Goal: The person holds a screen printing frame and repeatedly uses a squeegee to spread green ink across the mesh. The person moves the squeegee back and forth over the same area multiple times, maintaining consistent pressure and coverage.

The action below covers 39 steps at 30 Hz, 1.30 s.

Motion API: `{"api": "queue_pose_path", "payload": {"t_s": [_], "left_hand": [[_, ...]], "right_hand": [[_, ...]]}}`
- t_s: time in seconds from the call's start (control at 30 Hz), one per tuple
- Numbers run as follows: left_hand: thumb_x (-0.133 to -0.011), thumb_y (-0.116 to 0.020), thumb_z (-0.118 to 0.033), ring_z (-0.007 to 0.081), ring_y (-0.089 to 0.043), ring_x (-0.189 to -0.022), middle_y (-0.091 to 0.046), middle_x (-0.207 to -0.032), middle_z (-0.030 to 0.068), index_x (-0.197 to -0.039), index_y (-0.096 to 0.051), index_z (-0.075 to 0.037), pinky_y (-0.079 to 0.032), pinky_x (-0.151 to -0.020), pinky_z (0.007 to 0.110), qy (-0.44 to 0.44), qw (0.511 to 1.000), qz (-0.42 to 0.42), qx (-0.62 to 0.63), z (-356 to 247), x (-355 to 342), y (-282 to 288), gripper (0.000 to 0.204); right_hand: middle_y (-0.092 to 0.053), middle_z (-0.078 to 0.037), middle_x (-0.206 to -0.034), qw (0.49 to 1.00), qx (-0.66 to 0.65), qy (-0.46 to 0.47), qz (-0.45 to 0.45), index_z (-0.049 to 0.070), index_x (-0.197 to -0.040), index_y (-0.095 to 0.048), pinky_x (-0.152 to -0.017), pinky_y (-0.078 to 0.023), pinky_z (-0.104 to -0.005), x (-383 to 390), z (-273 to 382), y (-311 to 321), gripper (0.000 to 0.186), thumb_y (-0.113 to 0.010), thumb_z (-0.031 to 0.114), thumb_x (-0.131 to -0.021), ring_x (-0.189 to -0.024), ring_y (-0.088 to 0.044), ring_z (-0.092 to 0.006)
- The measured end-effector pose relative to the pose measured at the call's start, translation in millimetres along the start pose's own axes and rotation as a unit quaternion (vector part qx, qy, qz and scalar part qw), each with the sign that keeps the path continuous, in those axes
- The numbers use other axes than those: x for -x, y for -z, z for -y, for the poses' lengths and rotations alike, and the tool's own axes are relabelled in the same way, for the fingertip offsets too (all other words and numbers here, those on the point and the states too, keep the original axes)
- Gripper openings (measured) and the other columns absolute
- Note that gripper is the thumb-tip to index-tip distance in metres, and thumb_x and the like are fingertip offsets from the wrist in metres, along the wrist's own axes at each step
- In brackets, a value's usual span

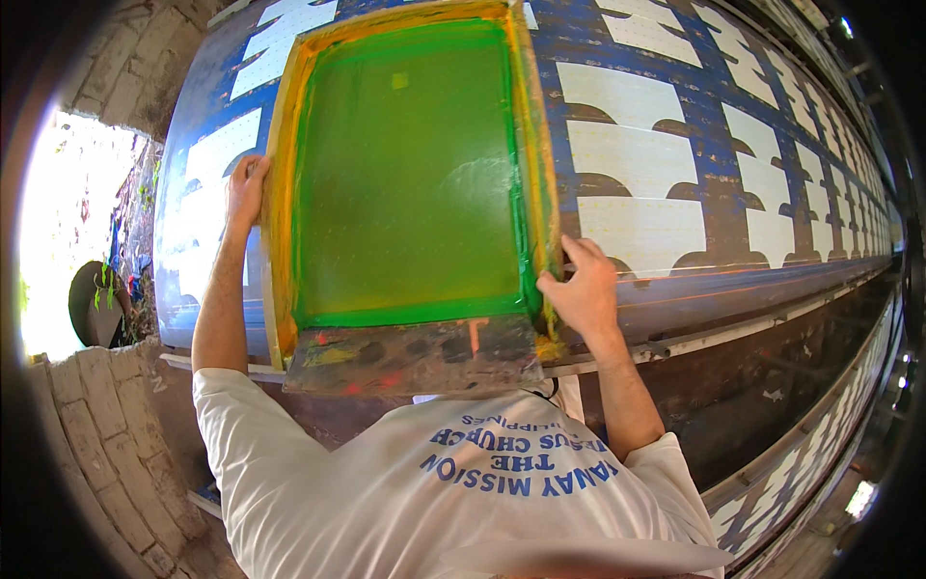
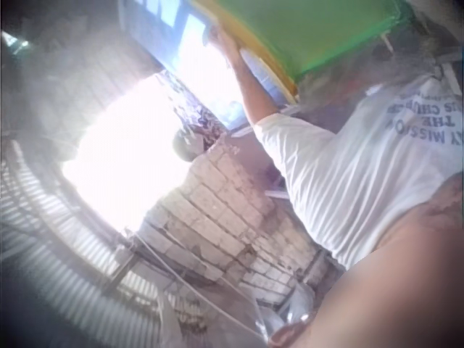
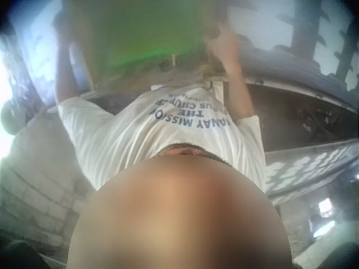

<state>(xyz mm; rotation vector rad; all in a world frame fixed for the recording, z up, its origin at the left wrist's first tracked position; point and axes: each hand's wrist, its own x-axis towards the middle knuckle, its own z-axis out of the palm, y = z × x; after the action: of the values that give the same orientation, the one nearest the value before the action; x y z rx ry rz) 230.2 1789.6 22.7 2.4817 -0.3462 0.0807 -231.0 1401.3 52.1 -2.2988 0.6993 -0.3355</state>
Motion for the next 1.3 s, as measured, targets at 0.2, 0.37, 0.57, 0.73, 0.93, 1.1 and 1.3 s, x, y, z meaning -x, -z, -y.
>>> {"api": "queue_pose_path", "payload": {"t_s": [0.2,0.37,0.57,0.73,0.93,1.1,1.3], "left_hand": [[-0.099,-0.067,-0.052,0.0347,-0.073,-0.113,-0.077,-0.121,0.0176,-0.124,-0.074,-0.011,-0.055,-0.097,0.042,-0.014,1.0,-0.028,-0.005,-140,39,-79,0.048],[-0.1,-0.066,-0.046,0.0452,-0.071,-0.112,-0.076,-0.116,0.0257,-0.123,-0.072,-0.009,-0.055,-0.098,0.051,-0.01,0.999,-0.029,-0.01,-246,98,-156,0.044],[-0.101,-0.067,-0.047,0.0436,-0.069,-0.114,-0.075,-0.116,0.0236,-0.123,-0.071,-0.01,-0.054,-0.098,0.052,-0.024,0.998,-0.054,0.011,-313,146,-217,0.043],[-0.101,-0.066,-0.048,0.0432,-0.07,-0.113,-0.075,-0.116,0.0229,-0.125,-0.07,-0.012,-0.054,-0.097,0.051,-0.004,0.999,-0.045,0.01,-337,157,-233,0.044],[-0.102,-0.063,-0.049,0.0433,-0.069,-0.115,-0.075,-0.119,0.022,-0.127,-0.069,-0.012,-0.053,-0.099,0.051,0.016,0.999,-0.026,-0.022,-346,158,-248,0.045],[-0.103,-0.062,-0.049,0.0437,-0.068,-0.117,-0.075,-0.121,0.0221,-0.126,-0.069,-0.012,-0.053,-0.1,0.051,0.0,0.999,-0.028,-0.022,-338,153,-255,0.044],[-0.105,-0.056,-0.052,0.0457,-0.068,-0.118,-0.074,-0.122,0.0245,-0.129,-0.067,-0.01,-0.053,-0.101,0.052,0.012,0.999,-0.001,-0.046,-336,151,-261,0.049]], "right_hand": [[-0.072,-0.021,-0.11,1.0,-0.025,0.009,-0.013,-0.004,-0.127,-0.072,-0.091,-0.057,-0.0411,-27,-119,98,0.056,-0.078,0.011,-0.073,-0.1,-0.073,-0.0334],[-0.072,-0.017,-0.112,0.998,-0.03,-0.049,0.018,-0.004,-0.131,-0.071,-0.095,-0.057,-0.0388,-39,-215,177,0.054,-0.077,0.004,-0.078,-0.104,-0.073,-0.0287],[-0.071,-0.017,-0.116,0.998,-0.033,-0.051,0.004,-0.008,-0.134,-0.068,-0.097,-0.057,-0.0377,-39,-299,229,0.056,-0.078,0.002,-0.081,-0.106,-0.072,-0.0283],[-0.07,-0.018,-0.119,0.999,-0.007,-0.04,0.014,-0.009,-0.136,-0.066,-0.098,-0.056,-0.0394,-33,-325,246,0.058,-0.079,0.004,-0.081,-0.109,-0.071,-0.0288],[-0.069,-0.02,-0.123,0.997,-0.018,-0.061,0.034,-0.008,-0.139,-0.064,-0.099,-0.056,-0.0402,-19,-328,255,0.061,-0.079,0.006,-0.081,-0.112,-0.07,-0.0306],[-0.066,-0.019,-0.129,0.998,-0.003,-0.053,0.039,-0.006,-0.144,-0.061,-0.098,-0.057,-0.0391,-18,-327,252,0.065,-0.08,0.004,-0.083,-0.113,-0.07,-0.0306],[-0.067,-0.02,-0.131,0.985,-0.018,-0.172,0.026,-0.002,-0.146,-0.061,-0.103,-0.055,-0.0415,-15,-295,260,0.065,-0.085,0.015,-0.088,-0.118,-0.068,-0.0354]]}}
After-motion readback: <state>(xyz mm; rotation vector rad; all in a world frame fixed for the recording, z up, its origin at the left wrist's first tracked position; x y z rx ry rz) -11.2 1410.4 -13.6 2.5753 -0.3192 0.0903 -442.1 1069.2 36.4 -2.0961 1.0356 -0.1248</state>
